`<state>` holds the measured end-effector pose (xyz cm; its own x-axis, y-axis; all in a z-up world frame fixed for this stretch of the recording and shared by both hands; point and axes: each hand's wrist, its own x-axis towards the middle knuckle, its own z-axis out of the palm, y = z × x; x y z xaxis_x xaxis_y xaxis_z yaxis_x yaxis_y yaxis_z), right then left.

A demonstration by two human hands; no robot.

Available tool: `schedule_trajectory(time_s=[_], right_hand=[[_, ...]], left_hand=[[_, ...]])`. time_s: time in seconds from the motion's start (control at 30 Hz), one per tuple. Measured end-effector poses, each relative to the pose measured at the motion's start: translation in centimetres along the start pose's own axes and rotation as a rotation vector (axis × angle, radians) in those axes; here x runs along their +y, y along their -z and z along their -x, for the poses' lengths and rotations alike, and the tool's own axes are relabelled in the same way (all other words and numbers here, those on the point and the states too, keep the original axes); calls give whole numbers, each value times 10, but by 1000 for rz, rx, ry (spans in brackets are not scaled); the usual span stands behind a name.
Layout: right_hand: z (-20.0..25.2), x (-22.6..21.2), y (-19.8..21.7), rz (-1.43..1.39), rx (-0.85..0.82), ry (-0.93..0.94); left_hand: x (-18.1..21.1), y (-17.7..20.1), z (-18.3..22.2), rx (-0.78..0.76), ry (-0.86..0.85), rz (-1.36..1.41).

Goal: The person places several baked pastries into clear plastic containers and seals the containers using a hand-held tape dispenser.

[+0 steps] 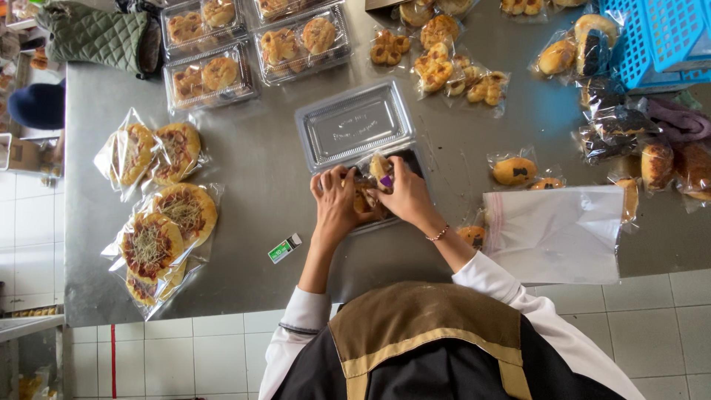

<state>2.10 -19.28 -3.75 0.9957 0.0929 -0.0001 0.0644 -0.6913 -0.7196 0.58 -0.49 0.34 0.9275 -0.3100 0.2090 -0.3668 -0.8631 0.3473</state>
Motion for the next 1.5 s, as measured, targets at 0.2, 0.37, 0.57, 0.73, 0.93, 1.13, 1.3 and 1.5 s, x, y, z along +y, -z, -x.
schedule_trajectory(time_s=[0.2,0.37,0.57,0.73,0.93,1.13,1.3,1.5], right_hand=[[-3,10,4,-59,233,335],[8,2,42,-182,74,7],[23,16,43,108,48,92],[21,12,47,-410,-150,-179],[36,-8,33,405,330,174],[27,-9,38,405,33,261],[-24,15,77,175,-124,121],[-168,115,120,290,407,-62]], left_hand=[[14,4,7,-1,-52,203],[21,-14,10,6,32,121],[8,-33,10,62,42,59],[2,-33,14,60,44,75],[-2,-29,8,66,1,54],[3,-7,-8,-24,-49,74],[-10,7,-8,135,-4,100],[-65,-12,8,266,393,79]])
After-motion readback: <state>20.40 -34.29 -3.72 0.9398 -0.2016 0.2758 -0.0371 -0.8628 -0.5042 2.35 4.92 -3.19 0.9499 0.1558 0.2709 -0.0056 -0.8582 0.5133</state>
